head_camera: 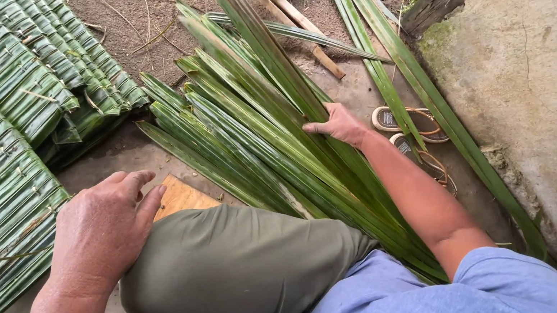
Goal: Weaving palm leaves over a wooden frame to create thatched roofing panels
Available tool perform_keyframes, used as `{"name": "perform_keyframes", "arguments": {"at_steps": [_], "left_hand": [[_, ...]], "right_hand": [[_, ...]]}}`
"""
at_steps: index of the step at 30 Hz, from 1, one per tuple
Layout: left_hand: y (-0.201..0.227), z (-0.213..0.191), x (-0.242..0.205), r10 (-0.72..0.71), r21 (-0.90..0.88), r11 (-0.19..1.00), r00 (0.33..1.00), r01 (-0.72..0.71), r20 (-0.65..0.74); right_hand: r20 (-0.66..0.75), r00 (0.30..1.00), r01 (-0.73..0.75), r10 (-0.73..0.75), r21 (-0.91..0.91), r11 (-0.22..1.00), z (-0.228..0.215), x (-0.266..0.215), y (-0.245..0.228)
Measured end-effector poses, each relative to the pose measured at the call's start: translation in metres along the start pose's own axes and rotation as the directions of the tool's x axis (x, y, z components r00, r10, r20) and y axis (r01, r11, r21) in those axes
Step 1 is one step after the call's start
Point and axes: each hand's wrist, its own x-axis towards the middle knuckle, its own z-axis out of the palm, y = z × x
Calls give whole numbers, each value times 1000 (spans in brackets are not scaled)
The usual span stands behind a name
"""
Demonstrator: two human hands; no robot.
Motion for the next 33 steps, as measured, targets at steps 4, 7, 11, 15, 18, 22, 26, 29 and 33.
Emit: {"name": "perform_keyframes", "arguments": {"at_steps": [4, 7, 11, 15, 18, 22, 26, 29, 33], "left_hand": [[-4, 5, -4, 1, 23, 1000, 1000, -1, -18], [-5, 3, -4, -19, 28, 999, 1000, 19, 1], [-4, 0, -3, -37, 9, 999, 998, 37, 40], [-6, 4, 1, -19, 22, 1000, 998, 18, 53], [-3, -1, 4, -37, -1, 999, 994, 37, 100], [-3, -3, 5, -81, -3, 997, 986, 82, 146], [-5, -1, 9, -84, 19, 996, 984, 82, 156], [-4, 1, 8, -89, 18, 996, 980, 88, 178], [-1, -3, 8, -110, 10, 994, 975, 111, 192]], "right_hand": [[25, 998, -56, 57, -41, 998, 1, -1, 1], [1, 994, 109, -112, 235, 966, -4, 12, 20], [-222, 972, 112, -80, 137, 984, -15, 11, 23], [-166, 986, 45, -12, 193, 980, -13, -11, -2], [-103, 982, 179, -161, 196, 964, 3, 33, 47], [-95, 995, 21, -29, -91, 996, 21, 54, 73], [-203, 913, 105, -355, -722, 684, 60, 59, 83], [-58, 906, 264, -420, -698, 665, 100, 39, 75], [92, 926, 298, -365, -772, 562, 155, 39, 107]]}}
